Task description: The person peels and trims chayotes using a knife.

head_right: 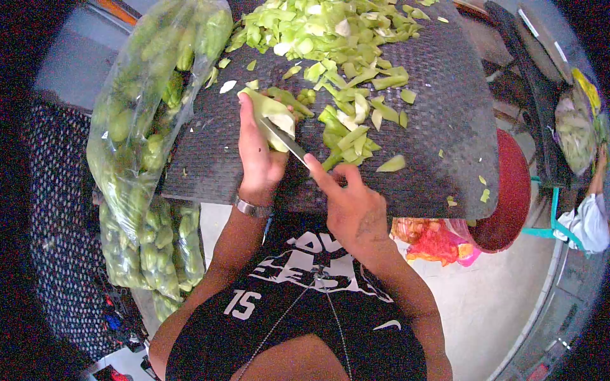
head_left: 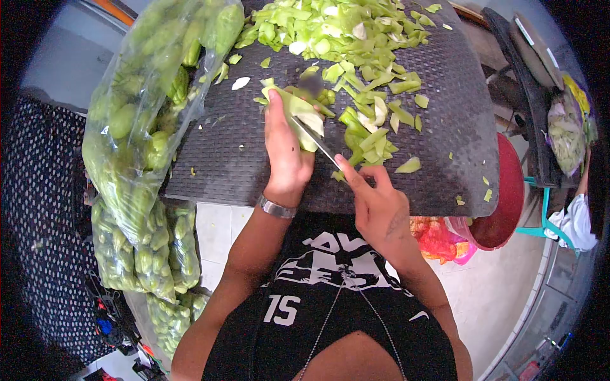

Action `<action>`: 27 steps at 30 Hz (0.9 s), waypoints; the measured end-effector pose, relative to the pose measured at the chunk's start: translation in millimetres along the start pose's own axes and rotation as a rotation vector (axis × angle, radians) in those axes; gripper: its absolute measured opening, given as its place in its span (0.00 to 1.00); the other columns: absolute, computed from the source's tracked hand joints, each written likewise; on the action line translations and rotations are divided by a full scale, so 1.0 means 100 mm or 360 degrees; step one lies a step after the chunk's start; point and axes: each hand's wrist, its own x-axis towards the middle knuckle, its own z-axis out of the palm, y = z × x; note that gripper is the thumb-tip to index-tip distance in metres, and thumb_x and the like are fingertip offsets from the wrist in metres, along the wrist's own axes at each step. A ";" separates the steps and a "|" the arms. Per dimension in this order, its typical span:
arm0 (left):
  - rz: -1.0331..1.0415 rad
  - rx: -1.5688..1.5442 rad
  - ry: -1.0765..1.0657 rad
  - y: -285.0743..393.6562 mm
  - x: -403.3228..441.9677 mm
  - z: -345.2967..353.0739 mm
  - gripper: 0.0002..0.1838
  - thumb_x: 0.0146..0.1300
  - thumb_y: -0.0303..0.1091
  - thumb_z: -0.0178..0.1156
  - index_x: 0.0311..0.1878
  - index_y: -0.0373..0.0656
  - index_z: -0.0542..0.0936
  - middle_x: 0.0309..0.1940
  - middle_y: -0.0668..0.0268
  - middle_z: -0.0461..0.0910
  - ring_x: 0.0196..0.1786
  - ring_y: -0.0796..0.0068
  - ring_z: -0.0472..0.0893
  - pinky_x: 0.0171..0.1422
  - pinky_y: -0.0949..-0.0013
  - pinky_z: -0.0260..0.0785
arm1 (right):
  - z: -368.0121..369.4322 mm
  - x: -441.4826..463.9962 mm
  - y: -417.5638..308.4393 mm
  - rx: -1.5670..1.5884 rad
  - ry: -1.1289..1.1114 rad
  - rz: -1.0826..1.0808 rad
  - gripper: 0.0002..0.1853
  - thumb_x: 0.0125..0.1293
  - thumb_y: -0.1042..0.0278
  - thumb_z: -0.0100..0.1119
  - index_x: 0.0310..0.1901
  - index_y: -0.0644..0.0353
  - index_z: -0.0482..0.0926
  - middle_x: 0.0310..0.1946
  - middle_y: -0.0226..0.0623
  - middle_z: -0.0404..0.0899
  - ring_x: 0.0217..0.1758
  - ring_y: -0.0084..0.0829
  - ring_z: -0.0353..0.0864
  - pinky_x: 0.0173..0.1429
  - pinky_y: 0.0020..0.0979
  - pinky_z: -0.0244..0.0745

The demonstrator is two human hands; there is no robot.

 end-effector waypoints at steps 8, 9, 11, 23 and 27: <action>0.0024 0.0045 0.0067 -0.09 0.07 -0.17 0.23 0.80 0.57 0.49 0.54 0.46 0.76 0.43 0.65 0.83 0.44 0.68 0.85 0.48 0.61 0.80 | 0.11 -0.03 -0.01 0.0521 0.0073 0.0188 0.33 0.70 0.77 0.58 0.76 0.44 0.69 0.46 0.50 0.78 0.43 0.53 0.86 0.48 0.43 0.83; 0.0032 0.0003 0.0072 -0.07 0.05 -0.15 0.22 0.80 0.57 0.49 0.54 0.47 0.76 0.43 0.65 0.83 0.44 0.67 0.85 0.49 0.60 0.80 | 0.10 -0.01 0.02 0.0553 0.0099 0.0213 0.32 0.70 0.76 0.58 0.76 0.47 0.69 0.47 0.52 0.79 0.45 0.54 0.85 0.50 0.43 0.82; 0.0005 -0.0049 0.0072 -0.02 0.02 -0.14 0.22 0.80 0.58 0.49 0.53 0.48 0.77 0.43 0.66 0.83 0.46 0.66 0.85 0.50 0.57 0.81 | 0.05 0.05 0.11 0.0597 0.0136 0.0239 0.31 0.71 0.76 0.59 0.75 0.54 0.68 0.49 0.56 0.80 0.49 0.56 0.85 0.54 0.44 0.80; -0.0457 0.0109 -0.0138 0.17 -0.04 -0.24 0.15 0.73 0.35 0.56 0.58 0.38 0.76 0.47 0.56 0.85 0.48 0.59 0.87 0.50 0.53 0.84 | 0.03 0.32 0.24 0.0683 0.0200 0.0367 0.31 0.70 0.66 0.65 0.72 0.64 0.69 0.54 0.62 0.82 0.58 0.54 0.85 0.62 0.45 0.78; -0.0526 0.0130 -0.0156 0.27 0.04 -0.35 0.20 0.78 0.51 0.55 0.55 0.42 0.75 0.45 0.59 0.86 0.42 0.61 0.87 0.43 0.58 0.85 | -0.02 0.27 0.35 0.0737 0.0155 0.0556 0.31 0.71 0.63 0.65 0.71 0.64 0.70 0.48 0.58 0.85 0.51 0.50 0.88 0.57 0.44 0.80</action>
